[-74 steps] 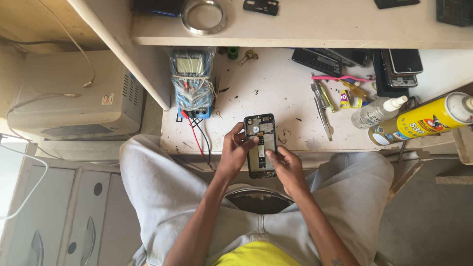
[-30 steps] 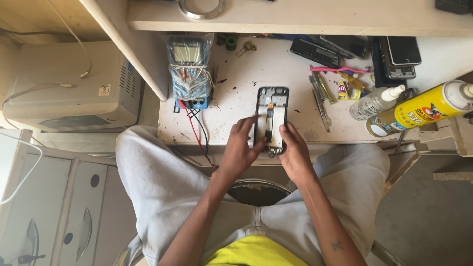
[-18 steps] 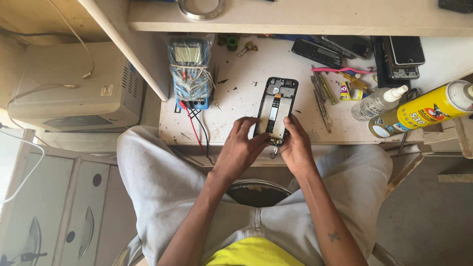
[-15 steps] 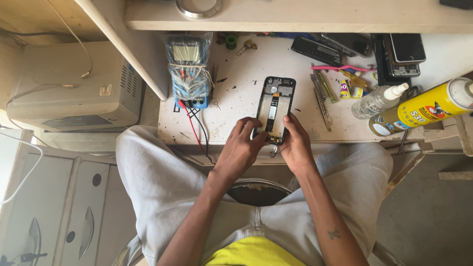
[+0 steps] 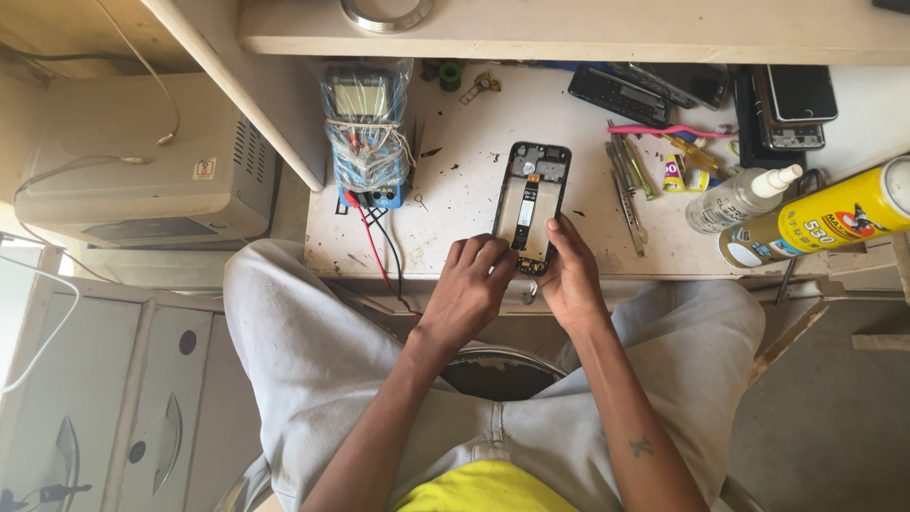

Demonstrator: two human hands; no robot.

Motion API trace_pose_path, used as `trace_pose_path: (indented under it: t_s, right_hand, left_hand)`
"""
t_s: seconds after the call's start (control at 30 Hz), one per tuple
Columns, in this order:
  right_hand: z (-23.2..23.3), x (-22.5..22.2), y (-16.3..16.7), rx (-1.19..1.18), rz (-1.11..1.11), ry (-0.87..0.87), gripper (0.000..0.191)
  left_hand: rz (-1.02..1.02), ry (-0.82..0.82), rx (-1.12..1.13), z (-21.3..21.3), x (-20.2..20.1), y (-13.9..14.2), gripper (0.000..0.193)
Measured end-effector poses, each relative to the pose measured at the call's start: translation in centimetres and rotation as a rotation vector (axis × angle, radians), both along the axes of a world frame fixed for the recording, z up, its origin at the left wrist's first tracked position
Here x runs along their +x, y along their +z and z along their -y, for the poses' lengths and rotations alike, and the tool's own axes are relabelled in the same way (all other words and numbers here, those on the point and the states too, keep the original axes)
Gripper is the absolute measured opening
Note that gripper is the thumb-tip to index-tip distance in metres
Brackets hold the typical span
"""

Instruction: The person disassembles a smartphone with a shattered screen at a repair bench. They peel away the broken glass, separate the phone frame, unscrew internal components with a screwdriver, and handle the exposed internals while working over the bench and lap.

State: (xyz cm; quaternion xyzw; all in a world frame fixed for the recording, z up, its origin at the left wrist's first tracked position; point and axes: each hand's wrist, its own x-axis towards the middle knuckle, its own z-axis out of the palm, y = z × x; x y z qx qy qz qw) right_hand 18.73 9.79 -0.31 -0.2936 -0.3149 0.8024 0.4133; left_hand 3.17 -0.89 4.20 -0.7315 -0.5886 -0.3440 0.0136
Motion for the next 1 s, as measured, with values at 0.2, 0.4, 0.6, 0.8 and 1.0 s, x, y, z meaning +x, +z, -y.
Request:
trace_pose_path:
  t_s: [0.2, 0.4, 0.6, 0.8, 1.0]
  right_hand:
    - [-1.7, -0.6, -2.1, 0.276, 0.47, -0.101, 0.04]
    - [-2.1, -2.1, -2.9, 0.488, 0.67, -0.079, 0.036]
    - [-2.2, -1.0, -1.0, 0.786, 0.672, -0.261, 0.021]
    - [-5.7, 5.8, 1.2, 0.948, 1.087, -0.567, 0.01]
    - [-8.4, 8.1, 0.0, 1.166, 1.499, -0.524, 0.018]
  left_hand:
    - [0.217, 0.129, 0.047, -0.2, -0.9, 0.0, 0.05]
    - [0.274, 0.225, -0.05, -0.7, -1.5, -2.3, 0.045]
    - [-0.066, 0.105, -0.132, -2.2, -2.6, -5.5, 0.039]
    - [-0.241, -0.077, -0.178, -4.1, -5.7, -6.6, 0.065]
    - [-0.293, -0.143, -0.229, -4.8, -7.5, -5.5, 0.067]
